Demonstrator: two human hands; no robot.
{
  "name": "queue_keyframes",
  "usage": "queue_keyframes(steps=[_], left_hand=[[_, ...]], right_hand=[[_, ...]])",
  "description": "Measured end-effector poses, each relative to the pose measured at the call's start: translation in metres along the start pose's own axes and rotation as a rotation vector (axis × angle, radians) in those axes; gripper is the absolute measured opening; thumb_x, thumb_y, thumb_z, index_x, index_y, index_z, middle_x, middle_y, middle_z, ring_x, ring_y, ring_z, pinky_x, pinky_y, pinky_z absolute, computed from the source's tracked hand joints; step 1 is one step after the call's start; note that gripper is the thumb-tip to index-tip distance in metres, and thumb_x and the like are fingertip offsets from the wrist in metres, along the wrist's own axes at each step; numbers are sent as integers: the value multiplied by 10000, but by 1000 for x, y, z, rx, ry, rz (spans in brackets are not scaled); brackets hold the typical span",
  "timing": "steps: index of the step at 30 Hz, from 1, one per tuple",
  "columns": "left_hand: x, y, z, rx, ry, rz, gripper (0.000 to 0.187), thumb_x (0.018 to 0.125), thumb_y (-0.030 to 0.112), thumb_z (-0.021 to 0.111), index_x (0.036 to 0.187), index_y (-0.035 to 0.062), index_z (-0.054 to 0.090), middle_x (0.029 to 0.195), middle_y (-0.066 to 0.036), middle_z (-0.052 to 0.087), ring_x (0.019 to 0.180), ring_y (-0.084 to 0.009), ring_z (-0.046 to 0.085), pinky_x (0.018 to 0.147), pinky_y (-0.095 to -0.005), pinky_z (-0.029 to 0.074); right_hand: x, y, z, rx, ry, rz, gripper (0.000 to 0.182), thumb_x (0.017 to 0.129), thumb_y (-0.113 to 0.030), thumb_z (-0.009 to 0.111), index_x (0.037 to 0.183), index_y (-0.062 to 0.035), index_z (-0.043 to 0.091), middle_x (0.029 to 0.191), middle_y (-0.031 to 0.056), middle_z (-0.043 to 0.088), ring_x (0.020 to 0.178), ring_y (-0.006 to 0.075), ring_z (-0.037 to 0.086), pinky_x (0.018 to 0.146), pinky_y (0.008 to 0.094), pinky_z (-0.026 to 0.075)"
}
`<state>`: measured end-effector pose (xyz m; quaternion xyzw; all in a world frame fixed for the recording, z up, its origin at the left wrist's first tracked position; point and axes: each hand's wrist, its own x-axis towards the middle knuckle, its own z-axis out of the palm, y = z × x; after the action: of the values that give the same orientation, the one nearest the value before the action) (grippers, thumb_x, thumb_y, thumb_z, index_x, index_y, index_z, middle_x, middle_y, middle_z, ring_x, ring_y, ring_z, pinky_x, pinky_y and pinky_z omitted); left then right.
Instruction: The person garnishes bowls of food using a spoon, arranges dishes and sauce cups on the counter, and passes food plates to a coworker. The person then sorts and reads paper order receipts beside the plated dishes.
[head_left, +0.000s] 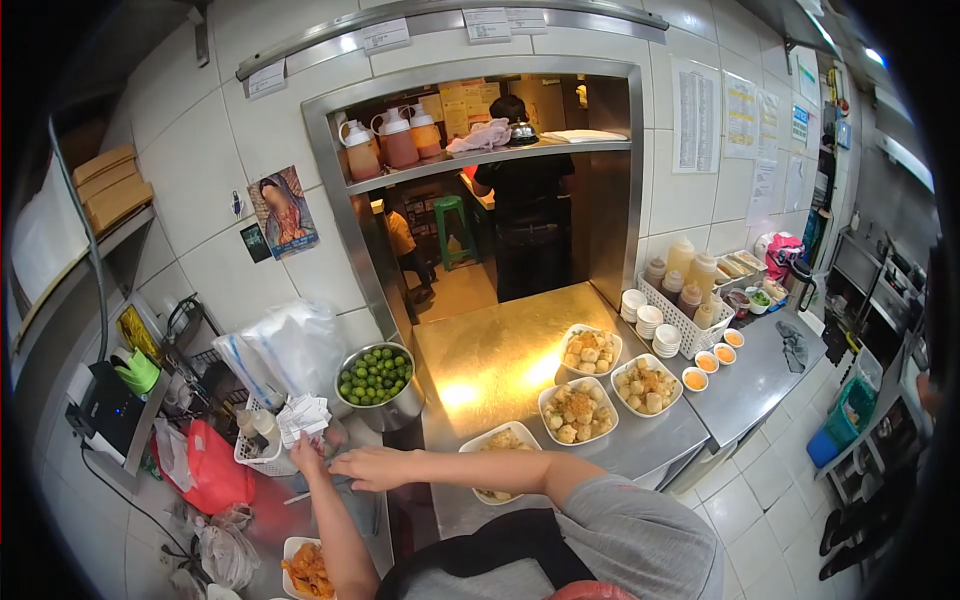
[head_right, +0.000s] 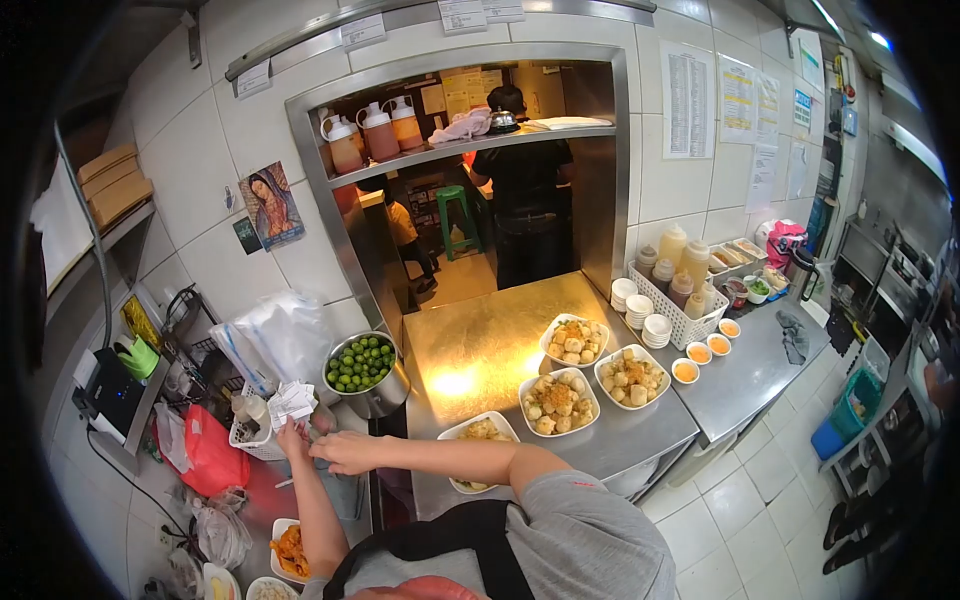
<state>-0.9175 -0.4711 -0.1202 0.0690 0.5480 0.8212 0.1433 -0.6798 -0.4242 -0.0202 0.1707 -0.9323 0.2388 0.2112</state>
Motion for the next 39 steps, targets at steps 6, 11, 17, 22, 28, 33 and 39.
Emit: queue_keyframes(steps=[6,11,17,22,28,33,39], left_hand=[[-7,6,6,77,1,-18,141,837,189,559,844,48,566,699,-20,560,585,-104,536,445,-217,381],[-21,3,1,78,-8,55,156,826,171,573,758,31,589,635,-12,553,527,-75,486,456,-222,358],[-31,13,-8,96,-55,-30,173,832,170,583,776,7,591,709,-37,595,606,-66,536,474,-185,394],[-31,14,-10,-125,-27,-199,136,839,161,565,811,28,575,736,-25,595,640,-72,570,509,-186,436],[-32,1,-16,-294,-62,-285,140,840,149,552,895,20,560,833,-47,600,710,-109,591,570,-206,456],[-36,-9,-16,-389,-88,-330,168,850,163,537,939,24,570,869,-42,607,765,-109,585,644,-226,451],[-36,-12,-17,-384,-107,-328,197,851,175,542,977,23,557,896,-44,607,803,-116,589,671,-234,457]], right_hand=[[2,12,-12,-16,-90,67,391,728,-143,592,1083,-18,488,1024,169,549,963,346,537,812,408,441],[22,51,-18,-40,11,144,383,718,-149,612,1081,-42,550,1071,165,561,996,317,531,858,385,425],[65,110,0,19,187,289,267,700,-85,616,950,4,588,904,172,612,826,322,590,744,366,464],[94,110,23,-95,167,254,281,700,-75,620,967,-4,566,980,171,576,943,337,529,797,381,436],[96,122,53,-265,142,37,357,632,-71,657,976,-40,563,1109,103,521,1057,276,467,876,394,372],[93,126,52,-310,99,24,356,639,-47,649,986,-42,568,1121,105,525,1049,295,476,888,386,368],[95,128,51,-324,71,13,352,643,-53,644,985,-45,565,1127,97,525,1050,288,474,900,386,354]])
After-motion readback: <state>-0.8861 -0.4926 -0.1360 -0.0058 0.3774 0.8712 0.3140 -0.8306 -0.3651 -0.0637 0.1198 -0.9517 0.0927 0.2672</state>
